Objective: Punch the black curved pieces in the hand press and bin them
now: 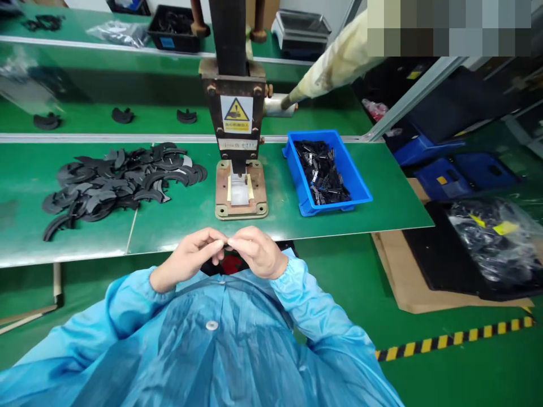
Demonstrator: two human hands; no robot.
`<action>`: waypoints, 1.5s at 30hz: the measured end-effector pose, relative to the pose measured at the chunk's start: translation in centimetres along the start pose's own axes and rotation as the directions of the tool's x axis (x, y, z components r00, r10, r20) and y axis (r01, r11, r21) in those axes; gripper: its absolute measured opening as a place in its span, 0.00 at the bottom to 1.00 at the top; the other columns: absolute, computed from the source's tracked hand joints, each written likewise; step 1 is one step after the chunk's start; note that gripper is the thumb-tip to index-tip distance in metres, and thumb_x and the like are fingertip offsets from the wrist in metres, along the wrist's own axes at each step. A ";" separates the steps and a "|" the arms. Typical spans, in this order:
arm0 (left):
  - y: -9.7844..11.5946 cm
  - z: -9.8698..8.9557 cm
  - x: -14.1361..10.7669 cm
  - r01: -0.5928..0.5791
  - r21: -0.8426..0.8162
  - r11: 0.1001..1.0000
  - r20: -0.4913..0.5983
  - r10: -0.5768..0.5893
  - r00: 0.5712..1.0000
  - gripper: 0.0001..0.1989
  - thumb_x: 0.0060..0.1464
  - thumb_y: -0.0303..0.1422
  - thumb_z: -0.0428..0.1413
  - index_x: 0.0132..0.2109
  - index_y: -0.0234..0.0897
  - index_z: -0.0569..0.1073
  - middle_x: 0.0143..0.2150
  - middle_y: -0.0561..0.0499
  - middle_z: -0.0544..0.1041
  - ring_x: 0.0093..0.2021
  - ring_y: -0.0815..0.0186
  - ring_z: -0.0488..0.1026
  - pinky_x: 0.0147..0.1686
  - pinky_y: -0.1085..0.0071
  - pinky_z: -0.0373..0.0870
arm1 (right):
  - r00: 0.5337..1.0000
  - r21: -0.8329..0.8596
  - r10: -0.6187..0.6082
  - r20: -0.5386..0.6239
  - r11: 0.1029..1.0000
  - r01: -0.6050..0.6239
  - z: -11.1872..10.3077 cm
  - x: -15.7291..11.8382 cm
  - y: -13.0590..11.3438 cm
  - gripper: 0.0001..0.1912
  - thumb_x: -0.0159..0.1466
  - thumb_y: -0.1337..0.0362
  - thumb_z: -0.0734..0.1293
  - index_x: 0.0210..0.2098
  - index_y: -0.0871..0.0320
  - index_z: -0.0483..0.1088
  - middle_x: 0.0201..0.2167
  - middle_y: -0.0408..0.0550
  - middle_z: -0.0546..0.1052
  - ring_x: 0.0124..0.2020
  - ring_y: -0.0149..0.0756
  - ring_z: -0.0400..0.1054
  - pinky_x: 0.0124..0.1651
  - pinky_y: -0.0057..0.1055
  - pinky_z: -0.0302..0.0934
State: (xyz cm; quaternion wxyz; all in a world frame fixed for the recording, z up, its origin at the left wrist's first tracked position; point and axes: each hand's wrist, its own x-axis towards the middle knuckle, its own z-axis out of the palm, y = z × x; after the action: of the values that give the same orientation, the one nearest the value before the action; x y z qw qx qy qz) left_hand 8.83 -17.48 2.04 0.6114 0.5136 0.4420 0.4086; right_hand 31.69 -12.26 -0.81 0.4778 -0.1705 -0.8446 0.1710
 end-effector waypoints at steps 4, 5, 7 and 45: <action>0.1 -0.8 1.7 0.122 -0.180 0.976 0.107 -0.104 0.989 0.19 0.58 0.46 0.72 0.42 0.37 0.76 0.33 0.52 0.79 0.31 0.70 0.74 0.34 0.73 0.72 | 0.998 -0.036 0.005 0.061 0.999 -0.003 -0.9 1.3 0.4 0.36 0.68 0.74 0.70 0.71 0.45 0.62 0.51 0.51 0.81 0.51 0.36 0.80 0.50 0.36 0.82; 0.1 -1.1 2.3 0.101 -0.185 0.977 0.100 -0.084 0.992 0.20 0.57 0.45 0.73 0.45 0.37 0.78 0.34 0.52 0.79 0.32 0.70 0.74 0.35 0.73 0.73 | 0.998 -0.064 0.016 0.052 0.998 -0.013 -1.6 1.8 0.6 0.36 0.68 0.73 0.71 0.71 0.45 0.63 0.51 0.51 0.81 0.52 0.37 0.80 0.50 0.38 0.82; 0.0 -2.0 3.9 0.005 -0.151 0.989 0.025 -0.002 1.000 0.22 0.57 0.45 0.73 0.52 0.39 0.79 0.36 0.52 0.78 0.33 0.70 0.74 0.36 0.73 0.73 | 0.999 -0.156 0.027 -0.035 0.987 -0.032 -3.7 3.2 1.2 0.35 0.66 0.70 0.74 0.69 0.47 0.65 0.52 0.52 0.81 0.54 0.42 0.79 0.53 0.45 0.82; 1.6 -16.5 16.6 -0.127 0.967 0.220 0.051 0.324 0.945 0.20 0.65 0.34 0.59 0.62 0.38 0.80 0.61 0.39 0.83 0.63 0.48 0.76 0.67 0.50 0.68 | 0.873 -0.143 -0.136 -0.467 0.987 0.077 -8.1 8.0 3.0 0.11 0.61 0.57 0.73 0.25 0.48 0.71 0.22 0.40 0.76 0.32 0.44 0.76 0.58 0.64 0.73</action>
State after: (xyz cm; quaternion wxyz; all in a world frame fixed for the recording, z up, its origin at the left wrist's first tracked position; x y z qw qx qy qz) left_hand -2.48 2.96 0.23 0.0678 0.8014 0.5665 0.1794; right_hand 35.22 -4.97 7.79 0.6681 -0.1886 -0.7183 0.0464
